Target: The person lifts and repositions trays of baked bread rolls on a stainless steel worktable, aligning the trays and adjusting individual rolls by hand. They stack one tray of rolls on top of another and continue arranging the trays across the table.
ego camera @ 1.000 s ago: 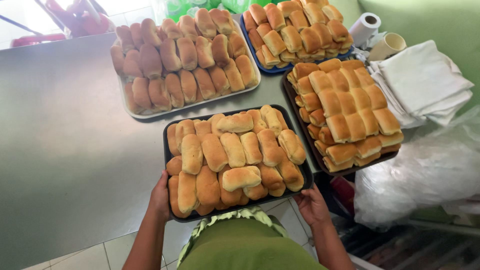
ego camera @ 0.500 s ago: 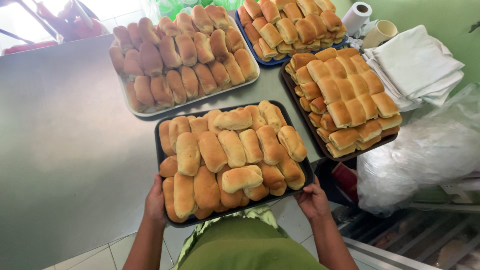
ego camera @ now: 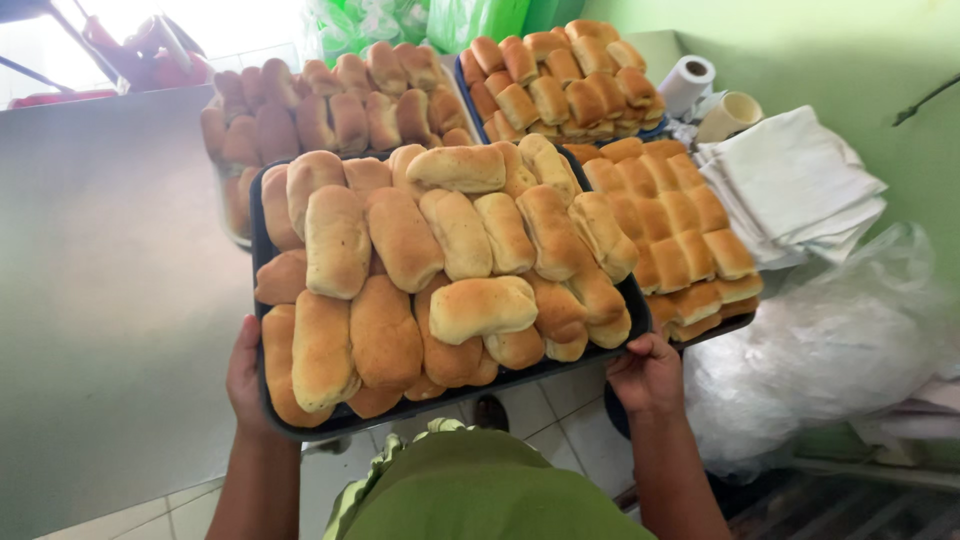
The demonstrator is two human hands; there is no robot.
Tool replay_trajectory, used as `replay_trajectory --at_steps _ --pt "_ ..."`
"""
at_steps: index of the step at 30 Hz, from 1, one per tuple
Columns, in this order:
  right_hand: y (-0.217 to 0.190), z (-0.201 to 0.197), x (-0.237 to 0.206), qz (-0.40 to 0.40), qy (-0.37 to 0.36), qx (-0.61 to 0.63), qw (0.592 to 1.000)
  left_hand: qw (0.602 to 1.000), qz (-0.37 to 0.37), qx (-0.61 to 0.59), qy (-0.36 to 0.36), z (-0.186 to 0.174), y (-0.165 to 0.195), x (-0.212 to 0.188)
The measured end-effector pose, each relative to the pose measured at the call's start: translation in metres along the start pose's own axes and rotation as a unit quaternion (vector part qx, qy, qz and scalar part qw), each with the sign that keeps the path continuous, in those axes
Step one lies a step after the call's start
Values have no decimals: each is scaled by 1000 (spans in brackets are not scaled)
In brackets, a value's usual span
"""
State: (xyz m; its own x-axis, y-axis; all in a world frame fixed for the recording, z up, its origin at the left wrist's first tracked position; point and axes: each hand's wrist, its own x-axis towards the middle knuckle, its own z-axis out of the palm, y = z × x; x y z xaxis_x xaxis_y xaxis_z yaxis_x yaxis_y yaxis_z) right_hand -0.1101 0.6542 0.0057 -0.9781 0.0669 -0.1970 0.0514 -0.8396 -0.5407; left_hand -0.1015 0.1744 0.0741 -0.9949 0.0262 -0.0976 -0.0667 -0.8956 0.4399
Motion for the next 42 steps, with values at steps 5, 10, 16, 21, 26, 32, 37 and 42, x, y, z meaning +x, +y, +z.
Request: replay_trajectory --at_steps 5,10,16,21,26,32,37,42 --pt "-74 -11 31 -11 -57 10 998 999 25 19 -14 64 -53 21" --pt "-143 -24 63 -41 -24 -16 999 994 52 57 -82 108 -110 49" --pt "-213 -25 98 -64 -98 -8 993 982 28 10 -188 128 -163 96" --pt "-241 -18 108 -87 -62 -14 994 990 11 22 -140 155 -186 111" --pt "-259 -18 117 -77 -77 -4 994 987 30 69 -139 191 -188 119" --pt "-274 -12 131 -53 -110 17 992 985 35 33 -166 222 -188 130" --pt "-284 8 143 -22 -67 52 996 982 45 27 -183 237 -183 141" --pt "-284 16 153 -14 -65 71 995 977 68 34 -201 242 -177 144"
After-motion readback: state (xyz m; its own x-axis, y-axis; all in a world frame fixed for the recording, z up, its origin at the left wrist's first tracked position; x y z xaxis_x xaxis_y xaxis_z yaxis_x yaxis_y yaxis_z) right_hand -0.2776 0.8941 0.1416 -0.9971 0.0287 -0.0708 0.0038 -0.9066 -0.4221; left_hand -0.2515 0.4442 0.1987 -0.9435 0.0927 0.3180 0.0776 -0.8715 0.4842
